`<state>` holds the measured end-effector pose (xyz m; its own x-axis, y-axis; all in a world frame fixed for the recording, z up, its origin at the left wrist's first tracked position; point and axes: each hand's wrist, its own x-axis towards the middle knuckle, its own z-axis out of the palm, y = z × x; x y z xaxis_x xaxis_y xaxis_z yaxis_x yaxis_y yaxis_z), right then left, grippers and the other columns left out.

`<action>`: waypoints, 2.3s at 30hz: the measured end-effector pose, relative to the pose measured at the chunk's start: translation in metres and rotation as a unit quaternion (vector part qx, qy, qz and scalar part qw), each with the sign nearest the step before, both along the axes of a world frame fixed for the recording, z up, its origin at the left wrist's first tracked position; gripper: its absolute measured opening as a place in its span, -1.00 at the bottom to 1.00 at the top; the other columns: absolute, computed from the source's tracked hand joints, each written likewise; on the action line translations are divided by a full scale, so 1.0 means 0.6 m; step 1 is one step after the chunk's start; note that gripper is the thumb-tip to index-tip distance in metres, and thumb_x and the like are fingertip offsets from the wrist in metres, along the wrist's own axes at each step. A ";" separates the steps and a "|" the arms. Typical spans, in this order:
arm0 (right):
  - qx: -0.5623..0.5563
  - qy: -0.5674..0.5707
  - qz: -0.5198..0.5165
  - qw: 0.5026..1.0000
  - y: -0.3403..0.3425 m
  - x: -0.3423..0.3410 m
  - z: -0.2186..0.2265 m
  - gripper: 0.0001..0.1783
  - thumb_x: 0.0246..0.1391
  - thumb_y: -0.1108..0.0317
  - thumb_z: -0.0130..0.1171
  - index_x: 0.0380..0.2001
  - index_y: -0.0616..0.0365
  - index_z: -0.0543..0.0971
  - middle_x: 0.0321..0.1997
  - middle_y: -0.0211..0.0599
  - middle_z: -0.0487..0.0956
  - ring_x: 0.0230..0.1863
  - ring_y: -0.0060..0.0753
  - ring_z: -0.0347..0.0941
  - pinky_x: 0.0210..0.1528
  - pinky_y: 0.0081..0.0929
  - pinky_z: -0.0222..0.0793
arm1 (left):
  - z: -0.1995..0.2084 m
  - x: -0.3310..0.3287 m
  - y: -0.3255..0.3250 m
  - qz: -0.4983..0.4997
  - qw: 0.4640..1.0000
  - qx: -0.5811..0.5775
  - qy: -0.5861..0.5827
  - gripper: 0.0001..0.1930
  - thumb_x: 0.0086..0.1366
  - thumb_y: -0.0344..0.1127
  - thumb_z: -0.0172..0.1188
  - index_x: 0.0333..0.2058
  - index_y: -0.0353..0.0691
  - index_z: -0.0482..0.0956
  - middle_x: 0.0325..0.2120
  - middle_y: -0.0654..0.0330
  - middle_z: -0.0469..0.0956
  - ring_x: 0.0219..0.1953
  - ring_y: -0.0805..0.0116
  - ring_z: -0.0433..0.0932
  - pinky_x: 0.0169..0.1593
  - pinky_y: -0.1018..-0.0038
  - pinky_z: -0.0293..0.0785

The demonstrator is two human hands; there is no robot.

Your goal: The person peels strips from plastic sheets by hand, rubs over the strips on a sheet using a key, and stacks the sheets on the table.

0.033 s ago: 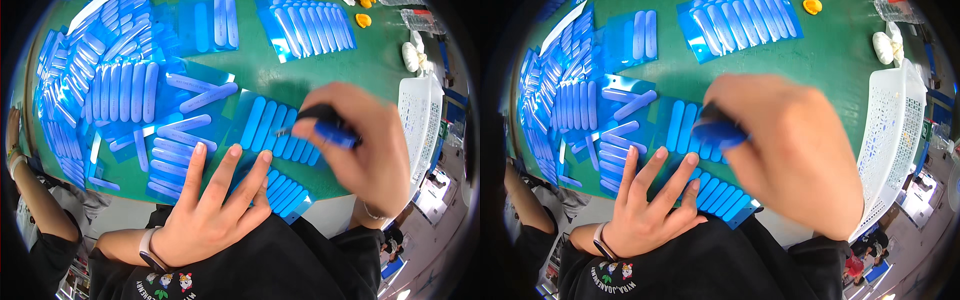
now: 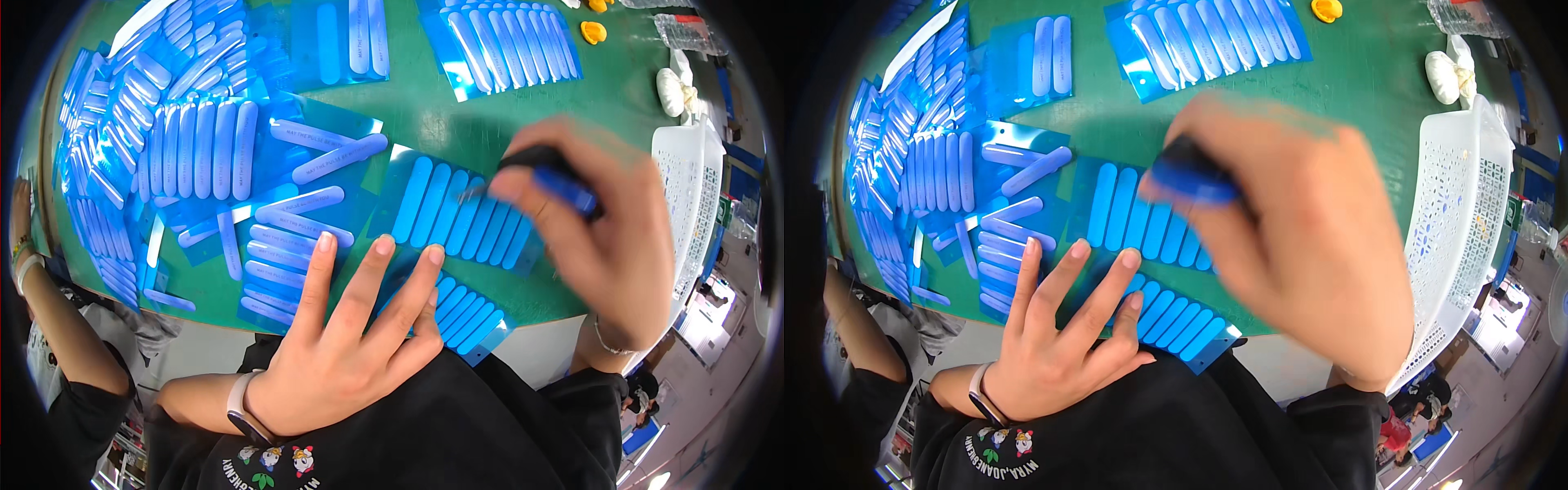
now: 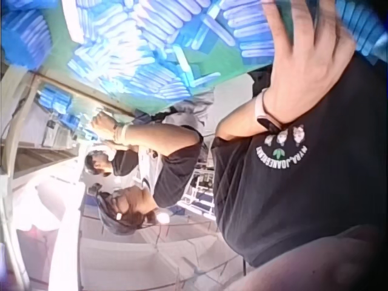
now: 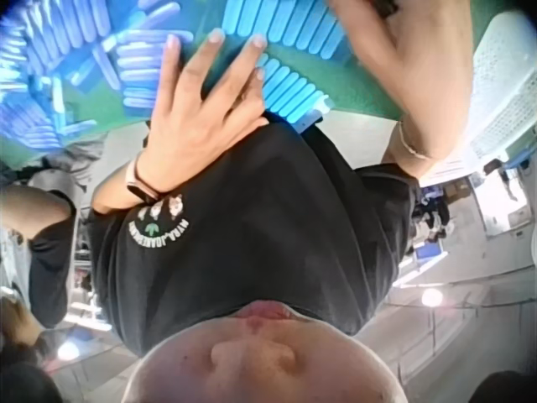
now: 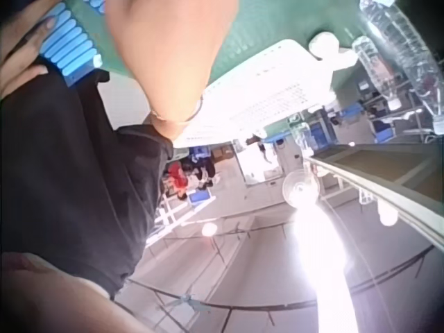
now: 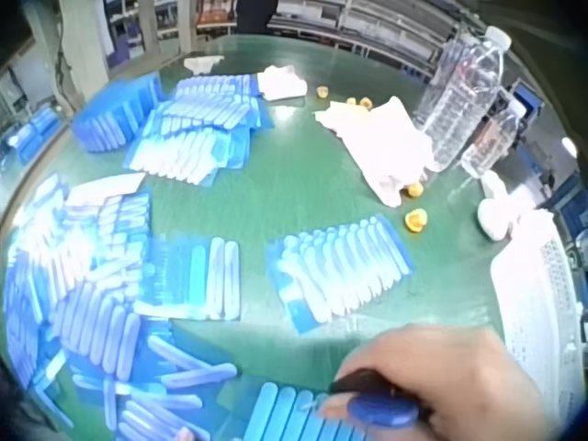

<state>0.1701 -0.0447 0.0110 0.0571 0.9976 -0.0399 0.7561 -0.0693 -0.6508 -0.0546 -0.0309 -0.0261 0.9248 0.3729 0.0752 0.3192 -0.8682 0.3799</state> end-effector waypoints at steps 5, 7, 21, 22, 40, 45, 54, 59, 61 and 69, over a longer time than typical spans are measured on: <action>0.020 0.005 0.022 1.000 0.005 0.010 0.009 -0.80 -0.07 0.45 0.32 -0.39 0.30 0.53 -0.49 -0.34 0.52 -0.50 -0.59 0.38 -0.44 -0.62 0.24 | -0.007 0.006 0.005 0.003 1.000 0.011 0.001 -0.88 0.16 -0.27 0.17 -0.39 -0.11 0.44 0.03 0.28 0.50 0.10 0.04 0.38 0.14 -0.10 0.35; -0.007 0.007 0.057 0.998 0.002 -0.005 0.004 -0.80 -0.07 0.45 0.32 -0.38 0.30 0.54 -0.48 -0.34 0.52 -0.50 -0.60 0.37 -0.46 -0.63 0.22 | -0.004 0.001 0.004 0.003 1.000 0.013 0.012 -0.88 0.15 -0.27 0.17 -0.39 -0.11 0.44 0.03 0.28 0.50 0.10 0.04 0.37 0.14 -0.10 0.35; -0.023 -0.005 0.003 1.000 -0.021 0.005 0.008 -0.80 -0.13 0.52 0.32 -0.38 0.28 0.55 -0.49 -0.21 0.52 -0.51 -0.38 0.42 -0.43 -0.54 0.28 | 0.005 0.010 -0.005 -0.014 0.995 0.045 0.089 -0.27 -0.09 0.20 0.23 0.02 -0.13 0.56 0.14 0.27 0.39 0.20 0.02 0.23 0.23 -0.15 0.20; -0.022 0.001 0.007 1.000 -0.018 0.001 0.004 -0.80 -0.13 0.52 0.32 -0.38 0.28 0.55 -0.49 -0.21 0.52 -0.51 -0.38 0.42 -0.43 -0.54 0.28 | 0.005 0.009 -0.004 -0.011 0.994 0.045 0.095 -0.27 -0.09 0.20 0.23 0.02 -0.13 0.56 0.14 0.27 0.39 0.20 0.02 0.23 0.23 -0.15 0.20; -0.096 0.038 -0.031 0.994 -0.009 0.044 0.011 -0.82 0.01 0.41 0.28 -0.41 0.31 0.52 -0.54 -0.35 0.48 -0.51 -0.58 0.34 -0.46 -0.59 0.22 | 0.000 0.018 -0.002 -0.028 0.993 0.090 0.077 -0.31 -0.02 0.19 0.21 0.00 -0.18 0.57 0.11 0.20 0.41 0.10 0.06 0.32 0.19 -0.13 0.28; -0.062 0.088 0.065 0.992 -0.011 0.026 -0.001 -0.80 -0.01 0.40 0.30 -0.40 0.29 0.52 -0.54 -0.32 0.48 -0.53 -0.54 0.34 -0.50 -0.55 0.21 | 0.000 0.017 -0.003 -0.016 0.993 0.083 0.079 -0.32 0.01 0.21 0.19 0.00 -0.18 0.57 0.08 0.19 0.43 0.09 0.07 0.33 0.19 -0.10 0.27; -0.111 -0.004 0.066 0.992 0.009 0.029 0.013 -0.84 0.02 0.43 0.26 -0.38 0.29 0.51 -0.53 -0.36 0.49 -0.53 -0.58 0.35 -0.50 -0.58 0.23 | 0.002 0.020 -0.003 -0.024 0.991 0.093 0.089 -0.33 0.07 0.22 0.15 -0.01 -0.21 0.56 0.06 0.17 0.44 0.09 0.04 0.33 0.20 -0.09 0.26; -0.180 0.080 -0.050 0.979 0.019 0.029 0.025 -0.82 -0.01 0.42 0.28 -0.40 0.28 0.51 -0.53 -0.31 0.50 -0.55 -0.50 0.38 -0.49 -0.57 0.27 | 0.002 0.014 -0.008 -0.021 0.988 0.094 0.117 -0.38 0.02 0.15 0.18 0.04 -0.04 0.55 0.17 0.30 0.33 0.17 0.05 0.27 0.18 -0.14 0.31; -0.111 -0.037 0.078 0.990 0.008 0.019 0.027 -0.83 0.02 0.41 0.27 -0.39 0.27 0.51 -0.52 -0.35 0.53 -0.52 -0.57 0.40 -0.47 -0.57 0.29 | 0.000 0.017 -0.005 -0.024 0.989 0.090 0.115 -0.37 0.01 0.15 0.19 0.04 -0.04 0.55 0.17 0.30 0.33 0.17 0.04 0.27 0.18 -0.14 0.30; -0.118 0.024 0.075 0.990 0.002 0.053 0.019 -0.83 -0.03 0.42 0.28 -0.44 0.28 0.50 -0.55 -0.32 0.49 -0.55 -0.58 0.32 -0.48 -0.59 0.21 | 0.001 0.018 0.000 -0.043 0.989 0.101 0.095 -0.31 0.09 0.23 0.17 -0.01 -0.26 0.55 0.07 0.13 0.44 0.06 0.03 0.36 0.19 -0.10 0.26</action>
<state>0.2017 -0.0435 0.0222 -0.0978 0.9574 -0.2717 0.7378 -0.1135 -0.6654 -0.0440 -0.0311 -0.0254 0.9568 0.2883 -0.0386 0.2909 -0.9471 0.1353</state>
